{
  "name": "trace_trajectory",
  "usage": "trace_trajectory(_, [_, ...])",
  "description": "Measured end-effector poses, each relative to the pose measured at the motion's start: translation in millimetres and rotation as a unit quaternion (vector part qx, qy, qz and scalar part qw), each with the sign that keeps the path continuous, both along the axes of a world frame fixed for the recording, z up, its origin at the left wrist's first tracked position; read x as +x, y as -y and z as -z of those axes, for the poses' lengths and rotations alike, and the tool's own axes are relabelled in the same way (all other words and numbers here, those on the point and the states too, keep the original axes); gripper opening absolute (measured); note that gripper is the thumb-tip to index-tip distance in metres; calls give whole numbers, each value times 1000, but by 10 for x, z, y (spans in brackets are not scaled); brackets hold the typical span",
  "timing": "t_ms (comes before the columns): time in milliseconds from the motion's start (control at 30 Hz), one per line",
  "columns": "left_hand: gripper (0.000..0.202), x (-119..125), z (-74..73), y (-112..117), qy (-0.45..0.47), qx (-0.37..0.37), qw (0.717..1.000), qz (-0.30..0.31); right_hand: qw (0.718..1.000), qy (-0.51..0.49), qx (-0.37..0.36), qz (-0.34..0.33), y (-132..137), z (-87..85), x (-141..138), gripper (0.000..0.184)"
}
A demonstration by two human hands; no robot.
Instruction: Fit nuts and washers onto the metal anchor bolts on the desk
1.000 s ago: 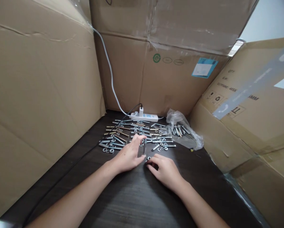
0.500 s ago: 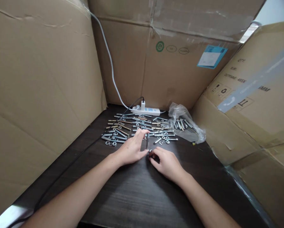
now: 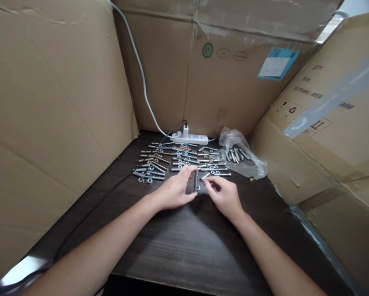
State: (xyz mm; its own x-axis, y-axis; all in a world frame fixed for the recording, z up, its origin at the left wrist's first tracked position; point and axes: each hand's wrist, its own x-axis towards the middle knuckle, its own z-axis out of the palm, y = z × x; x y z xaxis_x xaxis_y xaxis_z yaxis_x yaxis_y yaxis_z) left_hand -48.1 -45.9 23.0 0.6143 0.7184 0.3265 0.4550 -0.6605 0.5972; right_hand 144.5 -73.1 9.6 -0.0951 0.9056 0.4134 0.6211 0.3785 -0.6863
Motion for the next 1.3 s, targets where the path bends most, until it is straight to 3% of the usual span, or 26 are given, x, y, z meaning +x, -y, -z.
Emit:
trace_trajectory(133, [62,85,-39,103,7,-33,998,50,969,-229,-87,15,-1,3,-1,24])
trace_trajectory(267, [67,123,-66,154,3,-61,996,67,943,-306,-132,-2,-11,46,-33,28])
trace_trajectory(733, [74,109,-56,142,-2,-87,994,58,965,-248,-86,-9,54,-32,-52,24])
trace_trajectory(833, [73,107,-64,136,1,-81,995,57,956,-274,-105,-10,32,-7,-41,25])
trace_trajectory(1033, [69,107,-71,126,-12,-65,996,62,911,-370,-181,-28,-24,74,-21,28])
trace_trajectory(1133, [65,107,-55,115,-25,-58,996,62,904,-373,-202,-42,-32,91,-20,30])
trace_trajectory(1200, [61,102,-32,99,-29,-42,997,60,914,-350,-202,-43,-33,92,-17,29])
trace_trajectory(1300, [62,76,7,54,-23,-8,999,32,959,-238,-152,-37,-29,90,-5,23])
